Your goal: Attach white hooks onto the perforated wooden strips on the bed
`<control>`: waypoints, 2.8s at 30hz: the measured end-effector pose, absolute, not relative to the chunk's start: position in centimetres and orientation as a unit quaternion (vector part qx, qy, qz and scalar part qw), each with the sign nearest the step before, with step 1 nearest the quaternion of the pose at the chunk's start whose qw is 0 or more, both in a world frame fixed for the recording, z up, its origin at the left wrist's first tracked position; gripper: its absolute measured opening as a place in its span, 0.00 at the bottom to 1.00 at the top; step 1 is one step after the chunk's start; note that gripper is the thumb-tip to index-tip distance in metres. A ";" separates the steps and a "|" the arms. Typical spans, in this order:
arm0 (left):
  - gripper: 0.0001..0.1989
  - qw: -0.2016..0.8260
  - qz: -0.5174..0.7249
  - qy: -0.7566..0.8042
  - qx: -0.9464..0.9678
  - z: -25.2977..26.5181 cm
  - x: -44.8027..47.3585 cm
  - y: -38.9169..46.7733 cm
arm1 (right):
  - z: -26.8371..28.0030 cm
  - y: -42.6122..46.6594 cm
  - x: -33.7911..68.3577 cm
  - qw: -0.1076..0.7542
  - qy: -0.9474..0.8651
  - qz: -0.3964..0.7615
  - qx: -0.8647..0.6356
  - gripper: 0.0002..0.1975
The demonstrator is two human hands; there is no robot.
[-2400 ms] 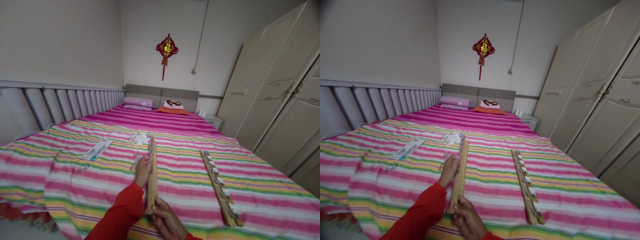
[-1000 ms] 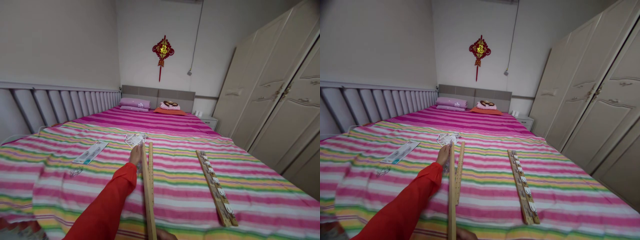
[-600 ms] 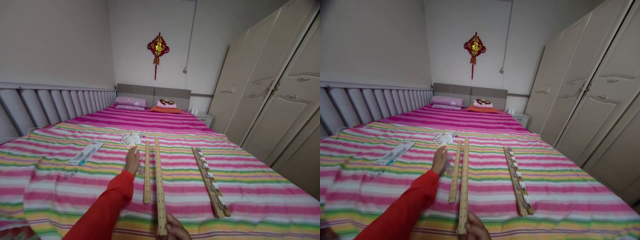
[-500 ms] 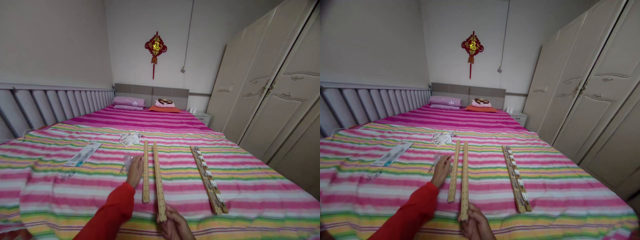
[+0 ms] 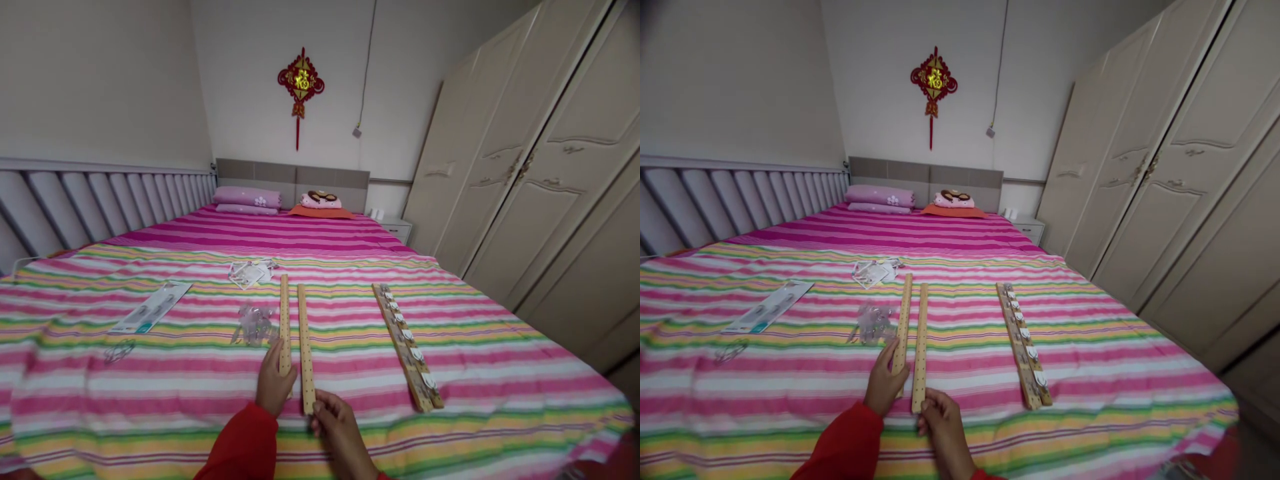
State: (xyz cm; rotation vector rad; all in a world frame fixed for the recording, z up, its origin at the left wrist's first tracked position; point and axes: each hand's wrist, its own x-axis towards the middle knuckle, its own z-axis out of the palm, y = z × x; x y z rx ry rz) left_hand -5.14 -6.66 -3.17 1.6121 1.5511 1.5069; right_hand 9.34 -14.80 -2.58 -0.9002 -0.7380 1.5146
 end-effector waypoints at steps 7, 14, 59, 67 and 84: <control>0.29 0.234 0.543 0.558 0.582 -3.6 -5.5 -6.7 | -1.8 -13.2 7.7 0.571 -0.346 0.642 -0.378 0.16; 0.24 0.182 0.505 0.532 0.655 -3.5 -6.1 -6.3 | -1.0 -12.1 6.9 0.567 -0.303 0.647 -0.409 0.17; 0.16 0.136 0.473 0.516 0.701 -3.2 -6.1 -6.4 | -1.7 -16.0 23.0 0.677 0.012 0.706 -0.208 0.05; 0.14 0.183 0.514 0.509 0.666 -3.1 -5.9 -6.7 | -1.3 -16.9 20.8 0.664 -0.052 0.706 -0.240 0.09; 0.51 0.506 0.604 0.398 0.470 2.7 -3.1 -9.6 | 2.9 -12.1 6.1 0.595 -0.186 0.748 -0.228 0.10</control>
